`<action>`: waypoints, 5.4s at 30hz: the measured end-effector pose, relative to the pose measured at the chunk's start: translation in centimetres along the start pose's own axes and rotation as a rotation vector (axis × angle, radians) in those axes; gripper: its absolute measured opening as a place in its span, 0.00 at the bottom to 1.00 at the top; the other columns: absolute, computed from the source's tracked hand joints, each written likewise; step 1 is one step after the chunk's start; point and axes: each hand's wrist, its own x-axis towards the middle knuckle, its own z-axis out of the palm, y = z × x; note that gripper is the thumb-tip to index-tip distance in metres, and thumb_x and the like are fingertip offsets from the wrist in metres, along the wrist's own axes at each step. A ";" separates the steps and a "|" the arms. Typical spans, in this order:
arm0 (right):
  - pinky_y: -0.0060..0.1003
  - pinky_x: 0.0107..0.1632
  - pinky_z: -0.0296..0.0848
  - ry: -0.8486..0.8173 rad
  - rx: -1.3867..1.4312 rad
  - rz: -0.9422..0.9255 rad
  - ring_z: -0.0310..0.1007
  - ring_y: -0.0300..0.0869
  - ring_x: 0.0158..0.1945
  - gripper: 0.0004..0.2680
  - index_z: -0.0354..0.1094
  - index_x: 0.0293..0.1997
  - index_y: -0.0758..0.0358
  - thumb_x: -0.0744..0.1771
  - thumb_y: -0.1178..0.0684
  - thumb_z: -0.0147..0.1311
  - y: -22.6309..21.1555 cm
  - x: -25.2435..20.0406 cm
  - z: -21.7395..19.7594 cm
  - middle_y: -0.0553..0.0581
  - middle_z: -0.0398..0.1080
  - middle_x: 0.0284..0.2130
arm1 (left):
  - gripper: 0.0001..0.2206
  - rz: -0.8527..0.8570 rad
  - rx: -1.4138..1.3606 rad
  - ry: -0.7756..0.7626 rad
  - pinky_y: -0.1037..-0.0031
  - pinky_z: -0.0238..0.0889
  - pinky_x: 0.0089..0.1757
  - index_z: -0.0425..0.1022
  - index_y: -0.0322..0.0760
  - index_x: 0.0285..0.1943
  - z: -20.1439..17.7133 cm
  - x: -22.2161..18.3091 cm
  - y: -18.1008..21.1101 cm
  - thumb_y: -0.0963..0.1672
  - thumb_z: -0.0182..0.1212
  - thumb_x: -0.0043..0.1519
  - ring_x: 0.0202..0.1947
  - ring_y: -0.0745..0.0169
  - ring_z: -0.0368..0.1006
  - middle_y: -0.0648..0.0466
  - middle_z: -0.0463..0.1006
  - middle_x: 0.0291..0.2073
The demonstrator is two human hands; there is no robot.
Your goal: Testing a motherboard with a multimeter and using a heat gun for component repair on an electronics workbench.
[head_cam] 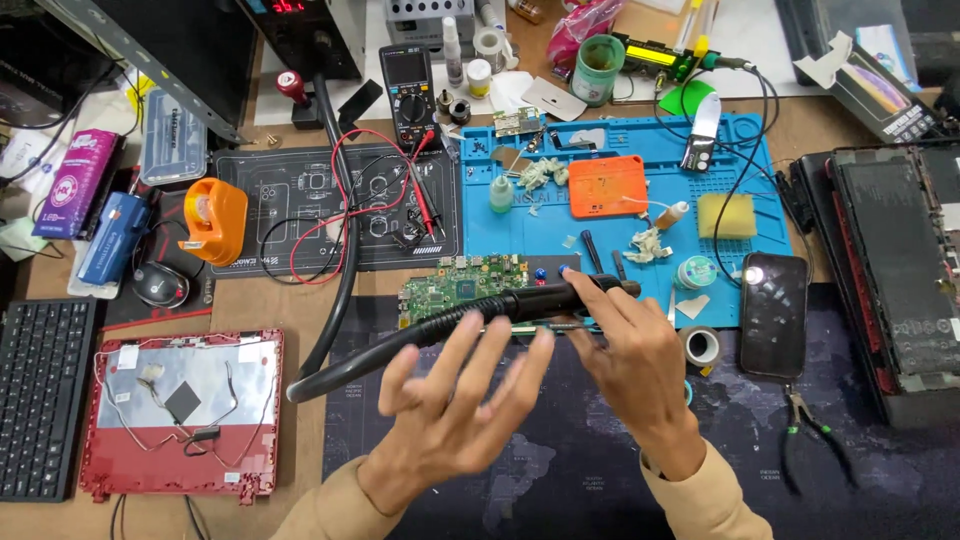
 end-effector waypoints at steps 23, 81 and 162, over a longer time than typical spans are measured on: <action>0.29 0.19 0.50 -0.229 0.614 0.016 0.48 0.30 0.14 0.08 0.80 0.40 0.58 0.64 0.48 0.63 -2.4 5.9 -6.7 0.44 0.63 0.10 | 0.11 -1.114 -1.586 0.277 0.56 0.69 0.61 0.64 0.38 0.58 2.6 -2.7 2.5 0.47 0.45 0.73 0.55 0.47 0.76 0.45 0.76 0.51; 0.33 0.39 0.71 -0.270 0.739 0.265 0.72 0.29 0.25 0.14 0.68 0.24 0.57 0.71 0.48 0.52 -6.1 27.7 17.7 0.49 0.75 0.16 | 0.12 -1.152 -1.641 0.329 0.50 0.71 0.60 0.62 0.34 0.57 4.0 -5.9 -1.5 0.47 0.46 0.73 0.56 0.41 0.75 0.41 0.74 0.51; 0.47 0.50 0.80 0.208 0.723 0.419 0.80 0.57 0.48 0.05 0.67 0.53 0.70 0.72 0.63 0.54 11.4 7.3 6.4 0.71 0.76 0.43 | 0.10 -0.897 -1.686 0.352 0.66 0.70 0.46 0.65 0.43 0.37 16.8 9.0 1.8 0.46 0.53 0.72 0.30 0.62 0.75 0.58 0.71 0.23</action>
